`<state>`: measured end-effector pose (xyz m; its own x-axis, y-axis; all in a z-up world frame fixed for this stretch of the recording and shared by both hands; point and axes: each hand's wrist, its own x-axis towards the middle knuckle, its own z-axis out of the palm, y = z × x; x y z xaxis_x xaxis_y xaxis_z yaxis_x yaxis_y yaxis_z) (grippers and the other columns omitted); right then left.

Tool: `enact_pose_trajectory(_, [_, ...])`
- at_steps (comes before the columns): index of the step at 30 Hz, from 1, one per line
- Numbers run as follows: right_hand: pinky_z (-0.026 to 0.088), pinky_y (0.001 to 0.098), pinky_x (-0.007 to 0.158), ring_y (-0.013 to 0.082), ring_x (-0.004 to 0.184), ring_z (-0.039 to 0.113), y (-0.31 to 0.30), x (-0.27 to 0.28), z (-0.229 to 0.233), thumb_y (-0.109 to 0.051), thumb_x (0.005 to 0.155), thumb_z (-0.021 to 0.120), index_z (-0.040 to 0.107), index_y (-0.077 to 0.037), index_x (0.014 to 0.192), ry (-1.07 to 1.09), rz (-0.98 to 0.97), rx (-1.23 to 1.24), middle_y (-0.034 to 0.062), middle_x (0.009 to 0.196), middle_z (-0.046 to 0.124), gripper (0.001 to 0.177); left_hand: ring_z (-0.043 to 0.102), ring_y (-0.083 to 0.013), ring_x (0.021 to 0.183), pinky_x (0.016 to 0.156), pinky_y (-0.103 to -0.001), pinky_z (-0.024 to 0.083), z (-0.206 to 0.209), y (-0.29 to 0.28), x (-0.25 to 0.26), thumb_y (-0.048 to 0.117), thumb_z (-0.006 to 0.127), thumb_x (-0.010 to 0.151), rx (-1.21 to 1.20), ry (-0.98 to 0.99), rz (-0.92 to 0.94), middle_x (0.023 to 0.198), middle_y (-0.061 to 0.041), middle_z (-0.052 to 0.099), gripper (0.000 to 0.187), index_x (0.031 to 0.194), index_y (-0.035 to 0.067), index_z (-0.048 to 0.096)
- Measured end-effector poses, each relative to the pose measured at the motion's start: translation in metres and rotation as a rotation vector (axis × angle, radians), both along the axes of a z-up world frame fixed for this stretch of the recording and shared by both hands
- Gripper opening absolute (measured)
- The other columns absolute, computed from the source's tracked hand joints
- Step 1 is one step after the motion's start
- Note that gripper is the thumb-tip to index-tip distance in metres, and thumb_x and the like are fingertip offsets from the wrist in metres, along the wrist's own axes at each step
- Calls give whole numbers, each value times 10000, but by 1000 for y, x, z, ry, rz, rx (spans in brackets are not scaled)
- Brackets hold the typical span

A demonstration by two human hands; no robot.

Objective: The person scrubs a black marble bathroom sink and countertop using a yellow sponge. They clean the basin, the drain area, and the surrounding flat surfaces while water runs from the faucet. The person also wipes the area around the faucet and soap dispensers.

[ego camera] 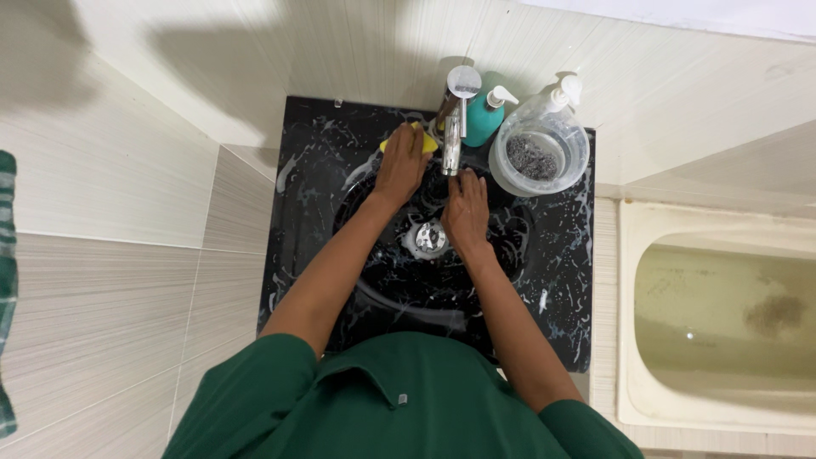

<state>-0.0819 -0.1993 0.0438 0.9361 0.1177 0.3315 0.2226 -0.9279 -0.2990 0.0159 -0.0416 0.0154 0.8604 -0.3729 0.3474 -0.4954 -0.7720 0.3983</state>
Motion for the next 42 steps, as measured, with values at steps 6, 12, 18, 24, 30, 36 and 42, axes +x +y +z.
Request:
enact_pose_trajectory(6, [345,568,1176,440,1372,475,-1,2,-10,54,833,574,625,114,1301,-3,7,-25,262,1356,551,474,414,-363,1460,1239,-469,282,-19,10,-2,202,543,1044,111,-166,-71,1510,-235,500,526,1486,-70,457])
enact_pose_trajectory(12, [342,560,1187,452,1396,457,0,10,-16,43,841,566,604,126,1329,19,-13,-42,312,1408,524,496,365,-328,1497,1243,-448,247,-9,5,24,250,464,1088,109,-41,-95,1570,-203,448,529,1537,-25,411])
enact_pose_trajectory(18, [336,563,1178,459,1398,447,0,6,-18,42,840,563,594,121,1342,46,-22,-2,319,1415,522,509,366,-329,1507,1249,-438,245,-8,13,7,250,462,1086,134,-47,26,1582,-192,451,530,1543,-14,409])
enact_pose_trajectory(24, [335,560,1198,455,1420,436,1,11,-21,36,868,560,578,106,1364,55,-36,-3,321,1451,500,501,349,-329,1494,1234,-447,235,2,6,13,264,452,1066,162,-31,-93,1593,-197,423,564,1547,-23,385])
enact_pose_trajectory(30, [327,575,1183,469,1424,416,-2,7,-20,32,840,561,554,123,1377,90,-23,18,336,1456,484,545,290,-306,1543,1273,-436,186,-3,18,11,323,412,1091,174,78,115,1635,-167,365,586,1573,-4,346])
enact_pose_trajectory(36, [320,595,1168,509,1389,406,8,7,-14,45,869,553,543,138,1378,55,-25,44,373,1456,456,518,217,-326,1558,1270,-453,146,3,11,-3,337,400,1083,206,146,94,1667,-154,289,614,1594,15,292])
enact_pose_trajectory(42, [343,580,1144,515,1336,444,7,19,3,71,822,544,534,182,1359,-45,26,27,360,1397,495,548,208,-309,1560,1266,-441,142,16,9,16,359,393,1083,194,155,-62,1680,-153,265,640,1608,19,255])
